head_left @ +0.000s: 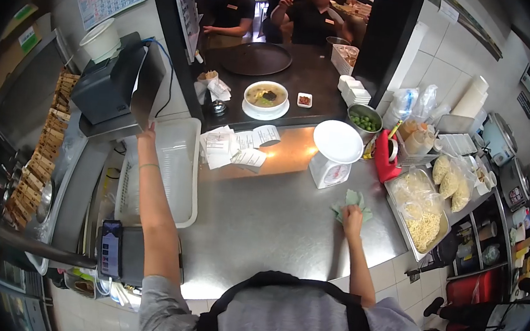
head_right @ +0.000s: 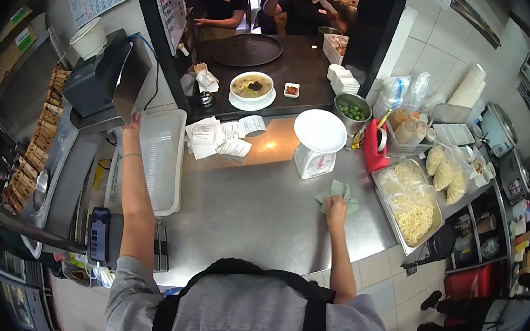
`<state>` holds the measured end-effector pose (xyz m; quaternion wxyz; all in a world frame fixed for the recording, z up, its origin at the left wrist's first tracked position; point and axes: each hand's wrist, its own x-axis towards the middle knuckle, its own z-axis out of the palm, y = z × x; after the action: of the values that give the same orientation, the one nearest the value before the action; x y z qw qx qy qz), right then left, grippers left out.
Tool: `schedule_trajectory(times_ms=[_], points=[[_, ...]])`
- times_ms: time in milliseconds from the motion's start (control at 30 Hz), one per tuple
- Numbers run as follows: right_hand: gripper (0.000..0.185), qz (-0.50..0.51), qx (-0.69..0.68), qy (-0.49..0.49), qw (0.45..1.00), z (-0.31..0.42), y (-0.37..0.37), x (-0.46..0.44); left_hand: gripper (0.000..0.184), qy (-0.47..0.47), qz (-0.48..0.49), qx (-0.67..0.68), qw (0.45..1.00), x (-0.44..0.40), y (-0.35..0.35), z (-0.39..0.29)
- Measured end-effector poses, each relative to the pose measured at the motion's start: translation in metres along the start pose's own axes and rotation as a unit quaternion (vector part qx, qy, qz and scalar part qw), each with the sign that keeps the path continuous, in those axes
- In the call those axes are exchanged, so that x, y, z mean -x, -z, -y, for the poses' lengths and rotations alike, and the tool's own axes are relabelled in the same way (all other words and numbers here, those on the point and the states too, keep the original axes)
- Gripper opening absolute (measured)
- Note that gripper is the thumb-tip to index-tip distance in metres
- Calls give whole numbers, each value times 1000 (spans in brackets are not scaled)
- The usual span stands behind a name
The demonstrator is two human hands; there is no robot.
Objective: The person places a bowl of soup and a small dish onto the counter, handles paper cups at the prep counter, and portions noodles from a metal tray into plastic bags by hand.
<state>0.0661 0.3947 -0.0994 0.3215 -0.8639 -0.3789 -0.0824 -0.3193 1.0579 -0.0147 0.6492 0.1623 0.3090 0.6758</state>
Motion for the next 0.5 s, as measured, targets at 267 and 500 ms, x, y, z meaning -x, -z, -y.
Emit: schedule_trajectory(times_ms=[267,500], points=[[13,-44,28,-11,999,-17,7,55,47,-185,232,-244,923,364,-87,29],[15,204,-261,-45,943,14,89,111,44,-33,765,-436,473,577,29,175]])
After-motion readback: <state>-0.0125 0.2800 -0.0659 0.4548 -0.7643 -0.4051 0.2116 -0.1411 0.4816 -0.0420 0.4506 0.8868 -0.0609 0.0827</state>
